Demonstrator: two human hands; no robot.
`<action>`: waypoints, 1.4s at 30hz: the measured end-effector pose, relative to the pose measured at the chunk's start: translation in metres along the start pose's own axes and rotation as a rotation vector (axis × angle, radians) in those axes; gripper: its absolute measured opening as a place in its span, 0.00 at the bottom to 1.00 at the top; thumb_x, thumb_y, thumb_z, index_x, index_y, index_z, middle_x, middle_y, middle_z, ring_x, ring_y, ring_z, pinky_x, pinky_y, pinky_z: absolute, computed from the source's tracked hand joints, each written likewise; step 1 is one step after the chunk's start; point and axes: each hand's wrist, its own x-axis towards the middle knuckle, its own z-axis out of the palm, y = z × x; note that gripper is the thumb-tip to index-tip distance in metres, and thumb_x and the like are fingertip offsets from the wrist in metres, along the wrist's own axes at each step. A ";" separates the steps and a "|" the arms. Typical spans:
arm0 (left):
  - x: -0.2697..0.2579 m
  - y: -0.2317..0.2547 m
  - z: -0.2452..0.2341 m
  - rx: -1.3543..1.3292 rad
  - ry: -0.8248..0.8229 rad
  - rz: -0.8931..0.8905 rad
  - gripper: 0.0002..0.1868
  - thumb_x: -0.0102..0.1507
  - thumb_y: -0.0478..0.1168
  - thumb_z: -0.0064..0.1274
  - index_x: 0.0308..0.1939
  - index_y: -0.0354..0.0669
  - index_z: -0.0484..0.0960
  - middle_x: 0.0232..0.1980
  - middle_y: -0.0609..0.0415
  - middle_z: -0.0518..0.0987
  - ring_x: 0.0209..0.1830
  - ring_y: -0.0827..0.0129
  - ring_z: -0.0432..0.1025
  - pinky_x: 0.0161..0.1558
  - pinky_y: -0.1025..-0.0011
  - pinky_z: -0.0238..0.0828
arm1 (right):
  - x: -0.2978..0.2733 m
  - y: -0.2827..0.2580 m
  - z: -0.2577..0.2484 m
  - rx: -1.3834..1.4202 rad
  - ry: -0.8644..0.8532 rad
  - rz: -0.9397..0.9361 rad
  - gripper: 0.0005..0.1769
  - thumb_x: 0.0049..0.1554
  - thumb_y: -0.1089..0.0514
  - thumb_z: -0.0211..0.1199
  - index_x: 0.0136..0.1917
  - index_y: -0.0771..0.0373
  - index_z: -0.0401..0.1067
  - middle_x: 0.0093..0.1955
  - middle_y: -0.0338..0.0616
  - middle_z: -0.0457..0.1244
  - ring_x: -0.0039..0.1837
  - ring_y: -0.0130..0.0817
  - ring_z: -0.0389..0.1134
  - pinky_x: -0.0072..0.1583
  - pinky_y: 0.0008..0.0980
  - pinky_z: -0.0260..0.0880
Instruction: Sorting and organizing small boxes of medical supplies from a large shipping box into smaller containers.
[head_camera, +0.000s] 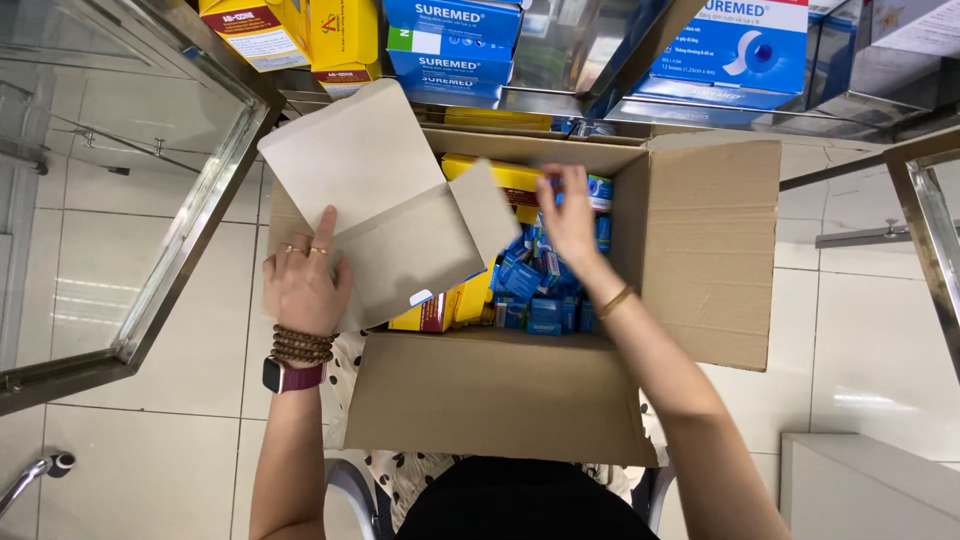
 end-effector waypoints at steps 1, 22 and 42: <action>-0.001 0.000 0.000 -0.001 -0.001 0.001 0.41 0.59 0.42 0.62 0.77 0.54 0.69 0.46 0.50 0.82 0.44 0.57 0.75 0.54 0.58 0.69 | -0.001 0.021 -0.004 0.000 0.000 0.001 0.17 0.68 0.53 0.59 0.66 0.63 0.70 0.65 0.53 0.62 0.64 0.45 0.69 0.65 0.40 0.73; -0.005 0.008 -0.031 -0.214 0.213 0.112 0.31 0.54 0.38 0.67 0.61 0.48 0.79 0.63 0.46 0.74 0.56 0.50 0.72 0.59 0.53 0.66 | -0.034 -0.064 -0.092 -0.779 -0.550 0.102 0.22 0.51 0.47 0.71 0.56 0.57 0.75 0.48 0.54 0.71 0.52 0.51 0.73 0.53 0.47 0.75; -0.003 0.010 -0.022 -0.463 0.132 -0.066 0.25 0.57 0.35 0.61 0.60 0.44 0.82 0.52 0.49 0.83 0.49 0.54 0.76 0.54 0.60 0.73 | -0.063 -0.152 0.055 -0.792 -0.085 -0.815 0.22 0.45 0.64 0.65 0.55 0.62 0.73 0.46 0.43 0.63 0.41 0.30 0.69 0.34 0.26 0.71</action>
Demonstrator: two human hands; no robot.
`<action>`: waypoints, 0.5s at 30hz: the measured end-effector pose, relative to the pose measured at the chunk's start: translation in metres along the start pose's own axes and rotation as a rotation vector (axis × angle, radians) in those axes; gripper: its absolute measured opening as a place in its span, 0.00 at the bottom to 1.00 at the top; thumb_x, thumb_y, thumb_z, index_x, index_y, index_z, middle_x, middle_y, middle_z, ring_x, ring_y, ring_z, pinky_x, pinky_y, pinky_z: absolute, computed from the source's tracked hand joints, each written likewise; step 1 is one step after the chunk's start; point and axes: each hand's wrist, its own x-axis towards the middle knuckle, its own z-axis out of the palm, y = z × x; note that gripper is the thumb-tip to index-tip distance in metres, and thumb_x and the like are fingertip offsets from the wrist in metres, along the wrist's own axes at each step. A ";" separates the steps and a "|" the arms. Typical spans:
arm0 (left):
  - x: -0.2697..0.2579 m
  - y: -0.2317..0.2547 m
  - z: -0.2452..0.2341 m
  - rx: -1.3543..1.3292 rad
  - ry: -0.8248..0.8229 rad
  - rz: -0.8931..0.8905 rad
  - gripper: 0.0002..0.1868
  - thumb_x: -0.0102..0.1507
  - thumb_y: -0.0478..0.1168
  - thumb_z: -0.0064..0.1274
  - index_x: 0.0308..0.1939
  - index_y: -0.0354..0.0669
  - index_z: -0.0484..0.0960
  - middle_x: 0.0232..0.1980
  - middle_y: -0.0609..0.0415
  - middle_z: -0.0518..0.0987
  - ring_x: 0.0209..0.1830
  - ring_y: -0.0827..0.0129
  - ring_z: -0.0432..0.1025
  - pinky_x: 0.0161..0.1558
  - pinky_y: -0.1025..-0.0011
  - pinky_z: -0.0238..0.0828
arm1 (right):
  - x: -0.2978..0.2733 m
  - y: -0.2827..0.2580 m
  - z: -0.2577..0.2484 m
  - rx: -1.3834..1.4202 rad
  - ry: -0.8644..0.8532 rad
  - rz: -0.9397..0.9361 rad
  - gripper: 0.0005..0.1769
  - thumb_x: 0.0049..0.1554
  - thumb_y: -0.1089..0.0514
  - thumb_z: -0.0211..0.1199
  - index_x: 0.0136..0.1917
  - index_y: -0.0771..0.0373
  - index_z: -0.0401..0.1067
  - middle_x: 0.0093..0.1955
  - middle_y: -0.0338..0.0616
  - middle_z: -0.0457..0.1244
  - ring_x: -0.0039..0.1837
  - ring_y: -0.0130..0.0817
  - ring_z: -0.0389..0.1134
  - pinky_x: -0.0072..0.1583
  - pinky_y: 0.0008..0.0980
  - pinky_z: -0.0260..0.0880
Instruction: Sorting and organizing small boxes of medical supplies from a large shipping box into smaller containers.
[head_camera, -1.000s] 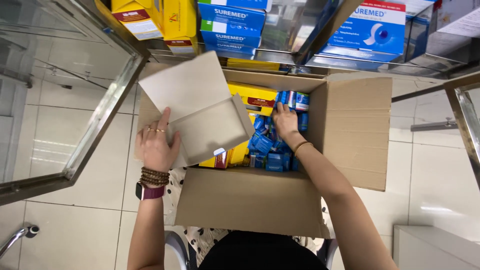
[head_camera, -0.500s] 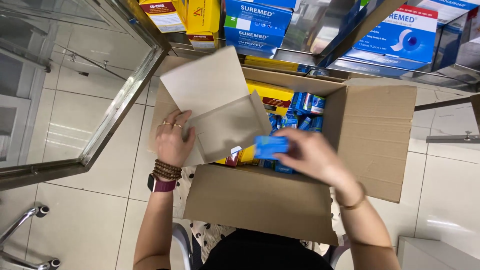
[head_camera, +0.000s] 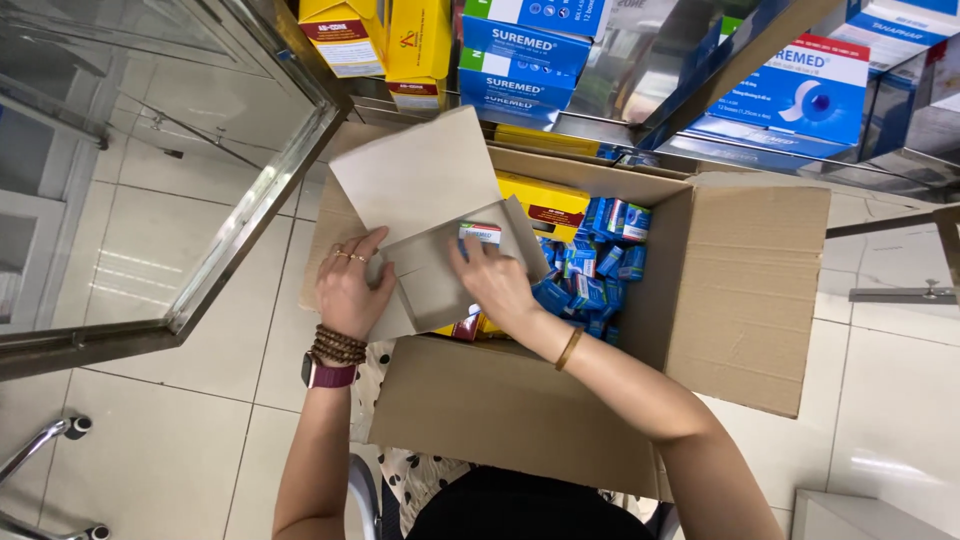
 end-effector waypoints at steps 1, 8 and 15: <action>0.000 -0.002 0.002 -0.004 -0.003 0.000 0.25 0.57 0.35 0.61 0.60 0.44 0.82 0.52 0.49 0.83 0.49 0.54 0.76 0.54 0.60 0.73 | -0.002 0.002 0.001 -0.002 -0.004 0.002 0.22 0.45 0.64 0.65 0.55 0.62 0.73 0.46 0.43 0.63 0.41 0.30 0.69 0.34 0.26 0.71; 0.002 -0.005 0.001 0.002 0.012 0.031 0.25 0.57 0.34 0.62 0.59 0.44 0.82 0.52 0.49 0.83 0.49 0.55 0.76 0.55 0.60 0.73 | -0.013 0.019 0.029 -0.003 -0.070 -0.121 0.16 0.49 0.64 0.65 0.53 0.63 0.74 0.50 0.41 0.62 0.46 0.28 0.68 0.38 0.24 0.71; 0.002 -0.005 0.003 0.032 -0.012 0.008 0.25 0.57 0.34 0.63 0.59 0.44 0.83 0.50 0.49 0.83 0.47 0.56 0.76 0.54 0.59 0.73 | -0.011 0.027 -0.028 0.343 -0.016 -0.050 0.19 0.51 0.63 0.64 0.57 0.65 0.76 0.50 0.45 0.63 0.51 0.38 0.70 0.46 0.34 0.75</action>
